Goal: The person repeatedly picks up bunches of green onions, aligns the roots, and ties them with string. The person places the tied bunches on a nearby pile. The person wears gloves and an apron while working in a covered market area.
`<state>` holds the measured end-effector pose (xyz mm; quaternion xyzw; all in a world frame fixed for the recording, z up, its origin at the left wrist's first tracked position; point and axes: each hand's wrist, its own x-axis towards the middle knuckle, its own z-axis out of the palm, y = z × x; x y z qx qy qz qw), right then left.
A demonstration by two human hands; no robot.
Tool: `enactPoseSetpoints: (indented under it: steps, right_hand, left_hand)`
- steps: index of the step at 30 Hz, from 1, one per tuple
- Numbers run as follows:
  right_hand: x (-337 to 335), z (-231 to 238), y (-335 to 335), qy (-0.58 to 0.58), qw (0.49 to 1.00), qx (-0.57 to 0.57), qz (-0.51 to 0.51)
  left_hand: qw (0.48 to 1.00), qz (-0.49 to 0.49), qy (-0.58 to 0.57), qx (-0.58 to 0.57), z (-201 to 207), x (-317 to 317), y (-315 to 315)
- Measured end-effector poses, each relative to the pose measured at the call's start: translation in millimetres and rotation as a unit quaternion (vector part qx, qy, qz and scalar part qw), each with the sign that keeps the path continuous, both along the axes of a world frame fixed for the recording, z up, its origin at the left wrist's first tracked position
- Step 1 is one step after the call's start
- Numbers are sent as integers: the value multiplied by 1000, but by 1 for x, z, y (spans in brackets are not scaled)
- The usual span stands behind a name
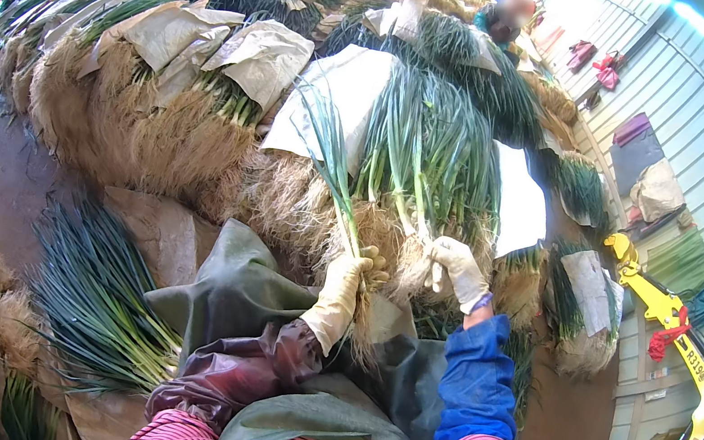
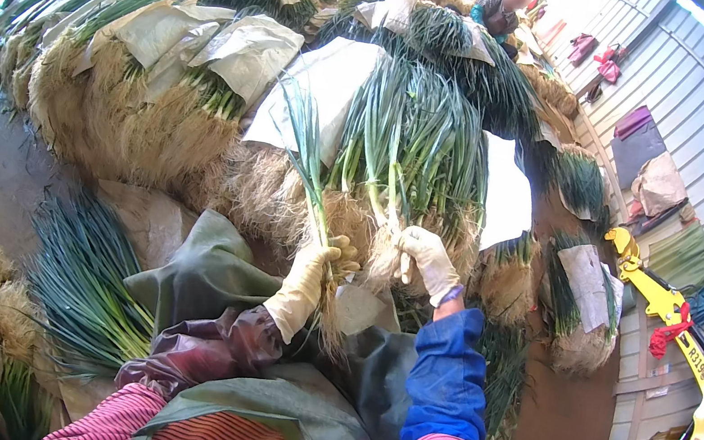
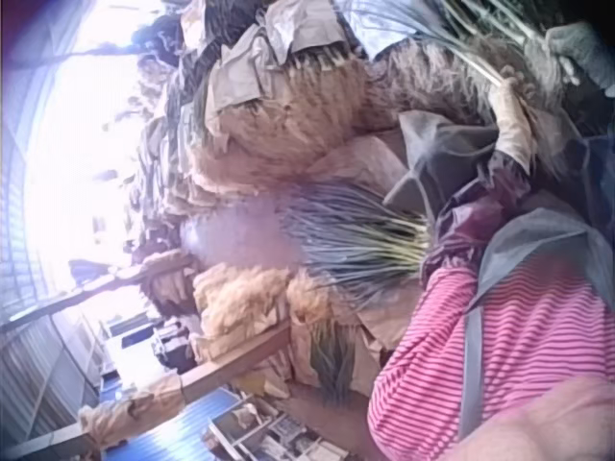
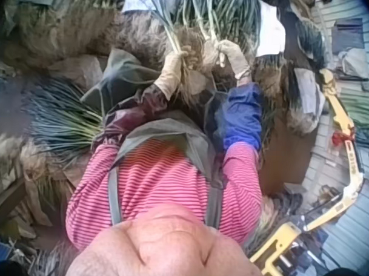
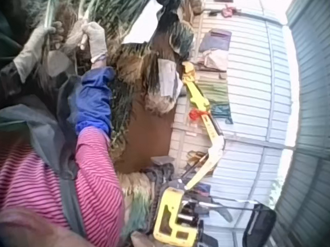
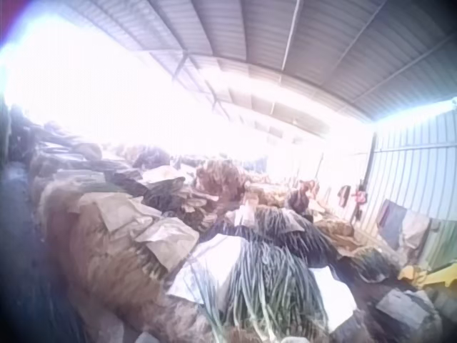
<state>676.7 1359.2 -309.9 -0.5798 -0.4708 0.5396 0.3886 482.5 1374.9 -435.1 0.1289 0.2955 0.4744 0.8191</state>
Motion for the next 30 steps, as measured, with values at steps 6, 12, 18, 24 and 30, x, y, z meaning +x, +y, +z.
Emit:
enactPoseSetpoints:
  steps: [6,12,18,24,30]
  right_hand:
    - [-28,-4,-32,44,988,-105,109]
    - [-52,-10,-22,45,988,-107,102]
    - [17,-51,-1,-464,872,153,-31]
    - [41,-69,24,-505,812,151,-251]
    - [51,-86,36,-526,787,144,-290]
  left_hand:
    - [997,-32,-74,-17,35,1,-12]
    - [988,-76,-131,-13,7,3,-1]
    - [985,-146,-79,36,19,-2,-3]
    - [977,-147,-156,16,29,-6,-6]
    - [956,-181,-232,20,68,-16,-19]
